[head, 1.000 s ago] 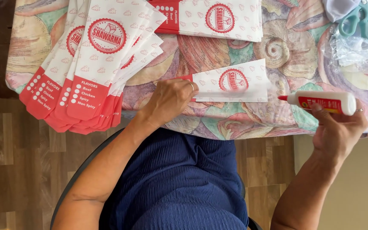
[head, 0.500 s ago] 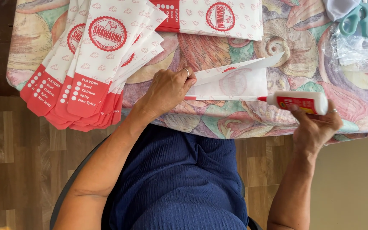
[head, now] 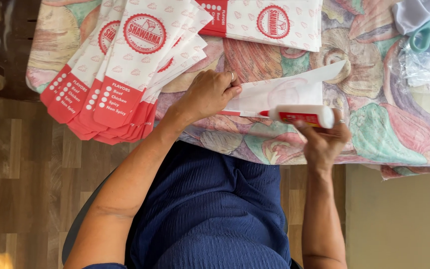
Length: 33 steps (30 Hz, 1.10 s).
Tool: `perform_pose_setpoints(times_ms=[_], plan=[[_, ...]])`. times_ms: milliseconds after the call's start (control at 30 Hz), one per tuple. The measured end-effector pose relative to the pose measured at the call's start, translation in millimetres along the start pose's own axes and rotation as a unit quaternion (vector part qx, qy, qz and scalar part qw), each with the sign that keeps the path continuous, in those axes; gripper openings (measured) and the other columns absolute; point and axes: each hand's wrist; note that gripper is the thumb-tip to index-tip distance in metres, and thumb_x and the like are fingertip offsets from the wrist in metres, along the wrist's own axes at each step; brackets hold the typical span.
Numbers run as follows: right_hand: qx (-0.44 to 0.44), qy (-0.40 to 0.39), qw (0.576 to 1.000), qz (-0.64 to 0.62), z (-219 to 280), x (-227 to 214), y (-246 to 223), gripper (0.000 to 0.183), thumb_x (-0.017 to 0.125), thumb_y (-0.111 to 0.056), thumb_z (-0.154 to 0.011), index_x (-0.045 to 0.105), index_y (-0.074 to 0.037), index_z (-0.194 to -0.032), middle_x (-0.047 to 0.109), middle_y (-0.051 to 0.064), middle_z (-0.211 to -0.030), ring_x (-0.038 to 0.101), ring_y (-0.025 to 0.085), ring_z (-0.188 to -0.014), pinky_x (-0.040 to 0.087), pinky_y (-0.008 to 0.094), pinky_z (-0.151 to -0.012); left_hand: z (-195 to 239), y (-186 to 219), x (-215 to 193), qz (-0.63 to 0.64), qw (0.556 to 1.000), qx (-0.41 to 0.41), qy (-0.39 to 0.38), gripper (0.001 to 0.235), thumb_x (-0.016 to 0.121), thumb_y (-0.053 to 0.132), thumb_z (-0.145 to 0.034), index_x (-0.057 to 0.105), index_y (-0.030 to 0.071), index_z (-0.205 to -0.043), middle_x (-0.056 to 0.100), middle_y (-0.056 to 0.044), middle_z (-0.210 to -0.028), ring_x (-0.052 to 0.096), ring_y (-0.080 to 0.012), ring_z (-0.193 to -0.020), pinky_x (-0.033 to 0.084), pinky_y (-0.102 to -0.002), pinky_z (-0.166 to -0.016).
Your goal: Folding and gluing paper bag templates to assemble them for use.
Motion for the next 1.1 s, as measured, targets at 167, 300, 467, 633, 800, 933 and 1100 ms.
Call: perform_pose_setpoints(times_ms=[167, 300, 467, 633, 800, 933, 1100], plan=[[0.016, -0.062, 0.998, -0.012, 14.7, 60.7, -12.7, 0.042, 0.091, 0.011, -0.067, 0.069, 0.002, -0.101, 0.073, 0.018, -0.087, 0.071, 0.022, -0.093, 0.060, 0.041, -0.088, -6.4, -5.2, -9.7, 0.038, 0.999, -0.025, -0.014, 0.012, 0.065, 0.021, -0.093, 0.068, 0.011, -0.086, 0.071, -0.010, -0.062, 0.072, -0.0408, -0.071, 0.052, -0.053, -0.070], [0.007, -0.083, 0.995, -0.051, 22.7, 97.6, -15.2, 0.039, 0.092, 0.011, -0.066, 0.069, 0.005, -0.098, 0.073, 0.020, -0.085, 0.068, 0.020, -0.091, 0.059, 0.039, -0.085, -11.3, -10.7, -9.2, 0.074, 0.996, -0.033, -0.022, 0.011, 0.067, 0.020, -0.091, 0.070, 0.013, -0.083, 0.068, -0.005, -0.057, 0.070, -0.0333, -0.063, 0.052, -0.047, -0.068], [0.046, -0.052, 0.993, -0.093, 18.8, 92.5, -5.1, 0.041, 0.091, 0.009, -0.070, 0.071, -0.002, -0.103, 0.074, 0.014, -0.090, 0.070, 0.018, -0.092, 0.061, 0.037, -0.084, -9.2, -6.1, -13.6, 0.090, 0.995, -0.026, -0.033, 0.012, 0.066, 0.019, -0.095, 0.072, 0.013, -0.087, 0.071, -0.004, -0.061, 0.069, -0.0276, -0.061, 0.053, -0.043, -0.070], [0.022, 0.165, 0.976, -0.138, -22.4, -28.3, 23.9, 0.050, 0.078, 0.009, -0.096, 0.040, -0.013, -0.121, 0.065, 0.014, -0.117, 0.070, 0.028, -0.103, 0.061, 0.045, -0.097, 14.4, 0.4, 6.2, 0.028, 0.999, 0.024, -0.004, 0.016, 0.069, 0.023, -0.097, 0.075, 0.011, -0.089, 0.076, -0.009, -0.073, 0.074, -0.0333, -0.069, 0.056, -0.045, -0.070], [0.057, 0.130, 0.982, 0.122, -66.0, -134.9, 22.0, 0.034, 0.075, -0.020, -0.118, 0.053, -0.006, -0.139, 0.072, 0.021, -0.106, 0.079, 0.023, -0.082, 0.071, 0.033, -0.069, 42.6, -5.4, 44.3, -0.132, 0.975, 0.158, 0.088, 0.011, 0.074, 0.020, -0.094, 0.079, 0.012, -0.099, 0.077, -0.014, -0.108, 0.074, -0.0319, -0.104, 0.060, -0.041, -0.087], [-0.030, -0.016, 0.966, 0.256, -80.2, -145.9, 23.0, 0.040, 0.074, -0.002, -0.124, 0.049, 0.001, -0.155, 0.063, 0.042, -0.116, 0.069, 0.044, -0.097, 0.061, 0.049, -0.080, 45.7, -0.7, 51.6, -0.174, 0.958, 0.179, 0.142, 0.014, 0.072, 0.020, -0.098, 0.081, 0.010, -0.097, 0.075, -0.016, -0.111, 0.073, -0.0346, -0.110, 0.059, -0.042, -0.094], [-0.310, -0.172, 0.840, 0.411, -57.4, -67.7, -29.0, 0.012, 0.085, 0.018, -0.099, 0.077, 0.013, -0.107, 0.070, 0.028, -0.120, 0.066, 0.034, -0.100, 0.060, 0.042, -0.084, 49.0, 2.5, 46.9, -0.187, 0.942, 0.220, 0.172, 0.005, 0.082, 0.006, -0.086, 0.080, 0.009, -0.090, 0.072, -0.018, -0.116, 0.073, -0.0365, -0.107, 0.063, -0.044, -0.090]])
Point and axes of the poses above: each hand's wrist, its own z-axis away from the middle knuckle, its own x-axis out of the palm, y = z × x
